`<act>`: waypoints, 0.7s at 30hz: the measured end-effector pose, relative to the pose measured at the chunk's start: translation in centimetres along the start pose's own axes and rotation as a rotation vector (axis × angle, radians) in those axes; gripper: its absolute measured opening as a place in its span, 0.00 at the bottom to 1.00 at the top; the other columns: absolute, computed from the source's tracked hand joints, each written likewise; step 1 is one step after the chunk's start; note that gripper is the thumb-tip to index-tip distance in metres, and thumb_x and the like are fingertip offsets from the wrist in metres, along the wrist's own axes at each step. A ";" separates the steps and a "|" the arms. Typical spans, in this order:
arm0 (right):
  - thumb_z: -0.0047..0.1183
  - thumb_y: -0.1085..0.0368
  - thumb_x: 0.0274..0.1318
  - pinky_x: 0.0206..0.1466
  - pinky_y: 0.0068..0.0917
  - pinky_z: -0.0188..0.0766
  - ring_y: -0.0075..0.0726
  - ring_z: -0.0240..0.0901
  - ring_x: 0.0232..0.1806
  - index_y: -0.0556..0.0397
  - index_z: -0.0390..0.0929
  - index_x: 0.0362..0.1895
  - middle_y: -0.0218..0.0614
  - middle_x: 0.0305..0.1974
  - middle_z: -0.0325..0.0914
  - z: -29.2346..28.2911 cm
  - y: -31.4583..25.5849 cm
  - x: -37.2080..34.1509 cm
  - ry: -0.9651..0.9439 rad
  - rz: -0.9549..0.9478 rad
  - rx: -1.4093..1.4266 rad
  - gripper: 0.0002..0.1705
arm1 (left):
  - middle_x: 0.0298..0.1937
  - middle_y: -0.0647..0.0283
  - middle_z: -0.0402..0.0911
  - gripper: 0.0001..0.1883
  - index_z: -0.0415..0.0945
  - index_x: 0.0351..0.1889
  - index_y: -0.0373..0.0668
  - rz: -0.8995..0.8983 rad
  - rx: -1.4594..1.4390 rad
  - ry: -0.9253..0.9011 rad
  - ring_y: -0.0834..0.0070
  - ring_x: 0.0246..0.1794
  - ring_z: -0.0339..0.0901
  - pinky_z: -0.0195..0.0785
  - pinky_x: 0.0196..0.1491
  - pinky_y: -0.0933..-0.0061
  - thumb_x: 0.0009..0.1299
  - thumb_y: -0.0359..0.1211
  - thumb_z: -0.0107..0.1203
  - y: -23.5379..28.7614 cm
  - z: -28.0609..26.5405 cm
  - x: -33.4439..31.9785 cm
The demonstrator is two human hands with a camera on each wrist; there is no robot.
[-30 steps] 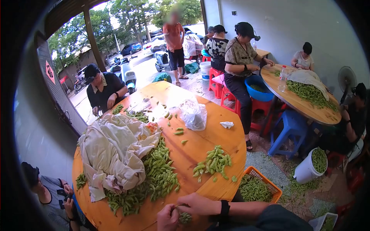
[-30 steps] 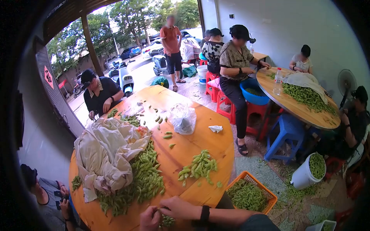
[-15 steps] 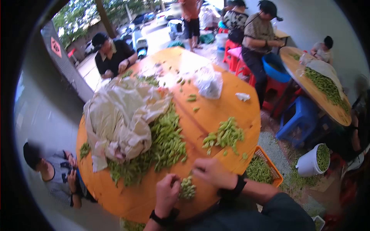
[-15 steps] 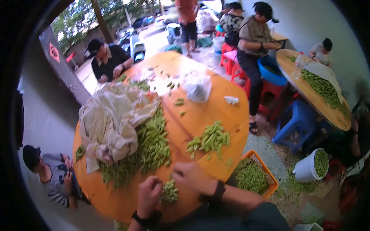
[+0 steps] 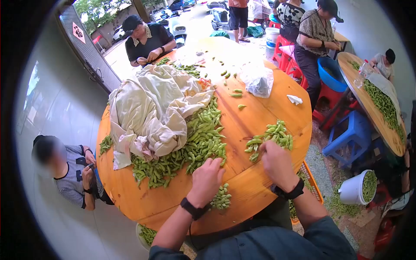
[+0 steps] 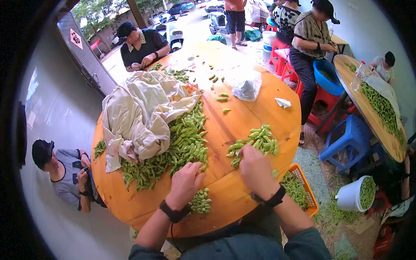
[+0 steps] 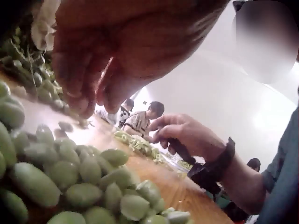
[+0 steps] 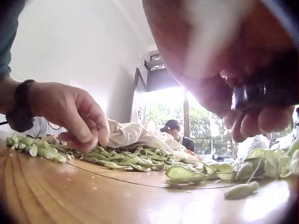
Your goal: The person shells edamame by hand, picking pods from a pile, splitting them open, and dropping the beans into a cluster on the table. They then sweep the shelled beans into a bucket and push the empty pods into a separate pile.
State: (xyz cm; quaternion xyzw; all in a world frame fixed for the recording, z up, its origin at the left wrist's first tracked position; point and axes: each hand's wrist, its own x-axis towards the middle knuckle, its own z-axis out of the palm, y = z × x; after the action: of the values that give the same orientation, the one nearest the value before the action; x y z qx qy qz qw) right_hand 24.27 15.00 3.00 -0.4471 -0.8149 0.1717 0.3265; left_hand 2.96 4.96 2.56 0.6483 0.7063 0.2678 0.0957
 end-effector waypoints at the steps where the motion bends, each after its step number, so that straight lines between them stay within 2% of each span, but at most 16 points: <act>1: 0.50 0.73 0.54 0.43 0.42 0.74 0.57 0.77 0.39 0.58 0.76 0.42 0.50 0.35 0.78 0.1 -0.4 -0.3 -0.069 -0.049 0.137 0.10 | 0.36 0.54 0.79 0.10 0.80 0.42 0.40 0.000 -0.001 0.001 0.55 0.36 0.79 0.71 0.38 0.59 0.65 0.32 0.60 -0.2 0.2 0.2; 2: 0.51 0.74 0.55 0.43 0.40 0.74 0.58 0.77 0.39 0.59 0.76 0.42 0.50 0.36 0.79 0.1 -0.8 -0.6 -0.137 -0.096 0.273 0.09 | 0.37 0.54 0.78 0.10 0.80 0.42 0.40 -0.017 0.057 -0.051 0.55 0.37 0.78 0.71 0.39 0.59 0.65 0.32 0.60 -0.3 0.3 0.4; 3: 0.51 0.74 0.56 0.42 0.38 0.74 0.55 0.78 0.38 0.60 0.77 0.43 0.49 0.35 0.80 0.1 -1.5 -0.9 -0.197 -0.105 0.322 0.10 | 0.38 0.54 0.77 0.10 0.80 0.42 0.40 -0.034 0.115 -0.103 0.54 0.38 0.78 0.71 0.39 0.58 0.65 0.32 0.60 -0.5 0.4 0.6; 4: 0.51 0.74 0.56 0.42 0.38 0.74 0.55 0.78 0.38 0.60 0.77 0.43 0.49 0.35 0.80 0.5 -1.6 -1.2 -0.196 -0.100 0.320 0.10 | 0.38 0.54 0.77 0.10 0.80 0.42 0.40 -0.031 0.113 -0.107 0.54 0.38 0.78 0.71 0.39 0.58 0.65 0.32 0.60 -0.7 0.6 0.5; 6: 0.51 0.73 0.57 0.41 0.36 0.74 0.51 0.80 0.37 0.59 0.78 0.45 0.49 0.35 0.81 1.5 -1.7 -1.7 -0.318 -0.125 0.423 0.11 | 0.35 0.57 0.79 0.09 0.79 0.42 0.38 0.027 0.158 -0.040 0.62 0.33 0.79 0.72 0.36 0.63 0.66 0.32 0.60 -1.1 0.8 -0.1; 7: 0.52 0.71 0.57 0.40 0.35 0.75 0.48 0.80 0.35 0.60 0.78 0.46 0.49 0.34 0.81 1.8 -2.2 -1.9 -0.300 -0.111 0.469 0.13 | 0.35 0.57 0.79 0.09 0.79 0.42 0.38 0.029 0.157 -0.044 0.62 0.33 0.79 0.72 0.36 0.63 0.66 0.32 0.60 -1.4 0.8 -0.4; 8: 0.52 0.71 0.57 0.40 0.35 0.75 0.48 0.80 0.35 0.60 0.78 0.46 0.49 0.34 0.81 1.8 -2.9 -1.9 -0.298 -0.104 0.470 0.13 | 0.33 0.61 0.79 0.09 0.78 0.41 0.38 -0.063 -0.128 -0.069 0.69 0.31 0.79 0.71 0.34 0.68 0.67 0.31 0.60 -1.6 0.7 -0.9; 9: 0.51 0.70 0.58 0.40 0.39 0.75 0.53 0.80 0.35 0.60 0.78 0.45 0.52 0.34 0.81 1.6 -3.7 -1.9 -0.336 -0.017 0.517 0.11 | 0.32 0.64 0.80 0.08 0.77 0.41 0.37 -0.158 -0.413 -0.094 0.77 0.29 0.78 0.70 0.32 0.73 0.68 0.31 0.61 -1.4 0.5 -1.1; 10: 0.50 0.68 0.59 0.39 0.43 0.75 0.58 0.80 0.36 0.60 0.77 0.43 0.54 0.33 0.80 1.6 -4.2 -1.9 -0.374 0.071 0.564 0.10 | 0.32 0.64 0.80 0.08 0.77 0.41 0.37 -0.161 -0.413 -0.102 0.77 0.29 0.78 0.70 0.32 0.73 0.68 0.31 0.61 -0.9 0.1 -1.4; 12: 0.51 0.68 0.58 0.39 0.43 0.75 0.58 0.80 0.35 0.60 0.77 0.42 0.55 0.32 0.80 2.1 -4.5 -2.1 -0.407 0.073 0.581 0.11 | 0.31 0.69 0.80 0.08 0.76 0.41 0.37 -0.490 -0.879 -0.172 0.86 0.29 0.74 0.68 0.31 0.82 0.70 0.30 0.60 0.6 -0.8 -2.3; 14: 0.52 0.67 0.57 0.38 0.44 0.76 0.58 0.80 0.34 0.61 0.78 0.42 0.55 0.31 0.80 2.7 -4.5 -2.3 -0.446 0.069 0.597 0.11 | 0.32 0.70 0.80 0.07 0.76 0.42 0.37 -0.488 -0.918 -0.178 0.87 0.29 0.74 0.68 0.31 0.83 0.71 0.29 0.60 0.7 -0.8 -3.1; 16: 0.53 0.68 0.56 0.37 0.44 0.76 0.58 0.80 0.33 0.60 0.78 0.43 0.55 0.29 0.79 3.4 -4.4 -2.6 -0.415 -0.044 0.594 0.12 | 0.32 0.70 0.80 0.07 0.76 0.43 0.37 -0.482 -0.958 -0.184 0.87 0.29 0.75 0.69 0.31 0.84 0.71 0.29 0.59 0.7 -0.7 -3.8; 21: 0.52 0.68 0.55 0.36 0.46 0.76 0.59 0.79 0.32 0.59 0.78 0.42 0.55 0.29 0.79 3.3 -4.6 -2.9 -0.409 -0.070 0.543 0.11 | 0.32 0.69 0.80 0.06 0.76 0.42 0.36 -0.445 -0.942 -0.118 0.86 0.29 0.75 0.70 0.31 0.83 0.71 0.28 0.58 0.8 -0.3 -4.4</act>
State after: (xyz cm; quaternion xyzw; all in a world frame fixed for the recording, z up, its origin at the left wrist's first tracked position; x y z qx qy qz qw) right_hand 20.27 10.13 2.14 -0.2721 -0.8030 0.4571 0.2689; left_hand 4.17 0.65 2.31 0.3831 0.6232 0.4929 0.4711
